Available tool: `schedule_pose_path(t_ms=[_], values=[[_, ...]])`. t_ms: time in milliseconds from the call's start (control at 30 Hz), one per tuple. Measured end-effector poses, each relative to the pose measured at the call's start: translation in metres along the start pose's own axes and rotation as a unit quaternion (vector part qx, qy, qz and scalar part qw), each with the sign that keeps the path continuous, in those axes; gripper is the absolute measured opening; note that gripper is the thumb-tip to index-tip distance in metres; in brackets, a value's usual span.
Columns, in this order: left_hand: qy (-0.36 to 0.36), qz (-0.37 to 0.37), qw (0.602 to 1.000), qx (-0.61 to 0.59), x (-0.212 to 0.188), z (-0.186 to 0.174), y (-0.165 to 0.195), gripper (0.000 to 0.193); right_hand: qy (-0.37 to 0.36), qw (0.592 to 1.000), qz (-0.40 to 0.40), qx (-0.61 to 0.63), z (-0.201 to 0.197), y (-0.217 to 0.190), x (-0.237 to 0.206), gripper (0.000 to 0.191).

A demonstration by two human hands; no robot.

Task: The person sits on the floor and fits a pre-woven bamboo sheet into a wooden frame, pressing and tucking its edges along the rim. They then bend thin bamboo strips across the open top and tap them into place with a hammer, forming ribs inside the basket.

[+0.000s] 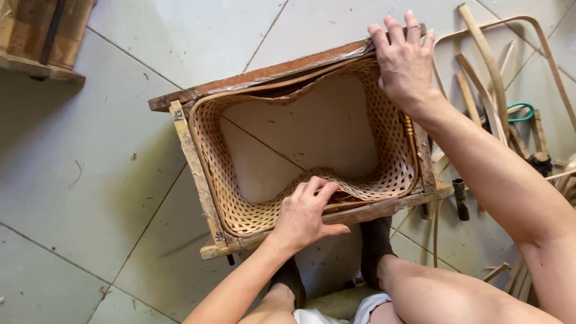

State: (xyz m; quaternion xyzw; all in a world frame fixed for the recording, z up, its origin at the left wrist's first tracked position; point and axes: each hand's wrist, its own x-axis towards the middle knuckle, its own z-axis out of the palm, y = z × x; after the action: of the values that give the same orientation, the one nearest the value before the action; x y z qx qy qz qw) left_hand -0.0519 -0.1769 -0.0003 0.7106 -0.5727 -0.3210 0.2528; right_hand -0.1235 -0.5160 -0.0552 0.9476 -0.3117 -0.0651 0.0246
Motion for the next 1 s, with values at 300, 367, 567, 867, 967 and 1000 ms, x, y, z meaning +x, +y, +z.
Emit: schedule_pose_path(t_ms=[300, 367, 567, 867, 967, 1000], values=[[-0.003, 0.047, 0.997, 0.061, -0.008, 0.013, -0.005, 0.076, 0.042, 0.999, -0.012, -0.017, -0.006, -0.005, -0.001, 0.089], [0.023, 0.060, 0.996, 0.068, -0.008, 0.013, -0.006, 0.077, 0.142, 0.981, -0.074, -0.110, -0.011, -0.015, -0.005, 0.092], [0.030, 0.069, 0.995, 0.066, -0.009, 0.014, -0.004, 0.072, 0.114, 0.972, -0.151, -0.141, -0.005, -0.054, 0.008, 0.089], [0.070, 0.052, 0.992, 0.095, -0.014, 0.009, 0.010, 0.077, -0.181, 0.921, -0.311, 0.151, -0.007, -0.108, -0.067, 0.024], [0.062, 0.054, 0.992, 0.096, -0.014, 0.010, 0.012, 0.079, -0.454, 0.782, -0.223, 0.363, 0.013, -0.135, -0.091, 0.050], [0.056, 0.053, 0.992, 0.097, -0.015, 0.011, 0.012, 0.079, -0.478, 0.742, -0.243, 0.403, 0.020, -0.139, -0.097, 0.051]])
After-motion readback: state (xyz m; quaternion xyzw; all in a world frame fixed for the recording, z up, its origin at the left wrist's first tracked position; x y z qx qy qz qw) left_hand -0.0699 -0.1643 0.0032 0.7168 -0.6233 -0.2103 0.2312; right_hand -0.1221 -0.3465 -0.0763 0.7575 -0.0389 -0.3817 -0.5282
